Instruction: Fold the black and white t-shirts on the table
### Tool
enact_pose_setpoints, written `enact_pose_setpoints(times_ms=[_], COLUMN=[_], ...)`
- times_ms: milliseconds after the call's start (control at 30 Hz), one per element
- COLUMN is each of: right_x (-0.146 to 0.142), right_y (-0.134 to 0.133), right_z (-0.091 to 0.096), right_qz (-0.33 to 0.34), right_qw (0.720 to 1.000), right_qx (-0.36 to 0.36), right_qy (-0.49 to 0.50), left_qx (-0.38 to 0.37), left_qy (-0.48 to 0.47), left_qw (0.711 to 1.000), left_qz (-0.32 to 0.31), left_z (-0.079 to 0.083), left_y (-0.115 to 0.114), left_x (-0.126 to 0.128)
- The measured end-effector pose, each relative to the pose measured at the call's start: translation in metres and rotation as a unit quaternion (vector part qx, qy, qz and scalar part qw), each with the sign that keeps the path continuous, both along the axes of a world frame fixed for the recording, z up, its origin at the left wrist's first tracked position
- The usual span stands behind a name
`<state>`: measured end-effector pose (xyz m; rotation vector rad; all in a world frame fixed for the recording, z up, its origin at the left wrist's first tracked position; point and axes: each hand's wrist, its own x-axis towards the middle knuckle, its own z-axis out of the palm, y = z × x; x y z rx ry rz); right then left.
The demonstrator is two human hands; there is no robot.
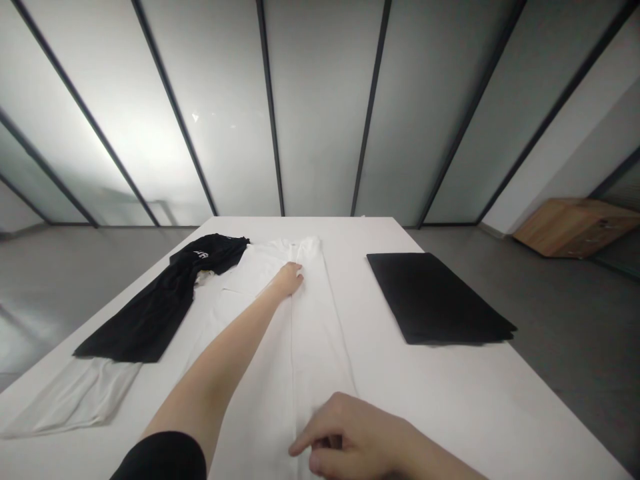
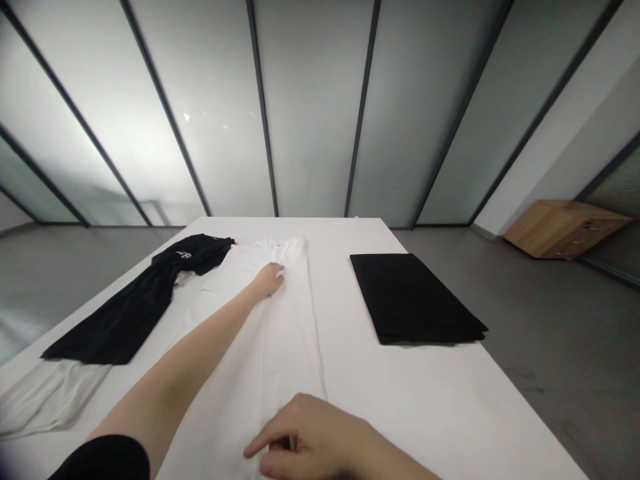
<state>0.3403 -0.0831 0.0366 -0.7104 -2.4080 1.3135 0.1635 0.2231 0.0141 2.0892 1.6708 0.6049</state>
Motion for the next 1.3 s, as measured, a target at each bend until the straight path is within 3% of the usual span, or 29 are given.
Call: enact_pose_setpoints(times_ms=[100,200,400,567,733,900,1000,1133,1300], right_x=[-0.006,-0.005,0.003,-0.001,-0.005,-0.009,-0.010,-0.004,0.001], right_y=[0.001,0.002,0.002,0.003,0.001,-0.004,0.000,0.013,0.012], right_z=[0.001,-0.006,-0.021,-0.007,0.010,0.005,-0.004,-0.013,-0.011], right_qz=[-0.111,-0.138,-0.053,0.007,0.073,0.112,0.047,-0.103,-0.081], right_qw=[0.990,0.978,0.981,0.987,0.993,0.993,0.996,0.988,0.981], right_qx=[0.090,0.118,0.098,0.113,0.083,-0.008,-0.035,0.106,0.164], right_qy=[-0.021,-0.104,-0.157,-0.114,-0.052,0.027,0.061,0.046,-0.061], left_qx=[0.033,0.065,0.046,0.033,0.031,0.035,0.042,0.080,0.100], left_qy=[0.037,0.110,0.194,0.196,0.187,0.167,0.165,0.175,0.198], left_qw=[0.999,0.992,0.979,0.978,0.980,0.984,0.984,0.981,0.975], left_qz=[-0.005,-0.011,-0.044,-0.058,-0.055,-0.052,-0.045,-0.014,0.000], left_z=[0.000,-0.009,-0.031,-0.026,-0.020,-0.017,-0.014,-0.007,0.005], left_y=[-0.011,-0.028,-0.046,-0.031,-0.016,-0.007,-0.006,-0.013,-0.024], left_x=[0.004,0.014,0.029,0.024,0.022,0.022,0.023,0.027,0.034])
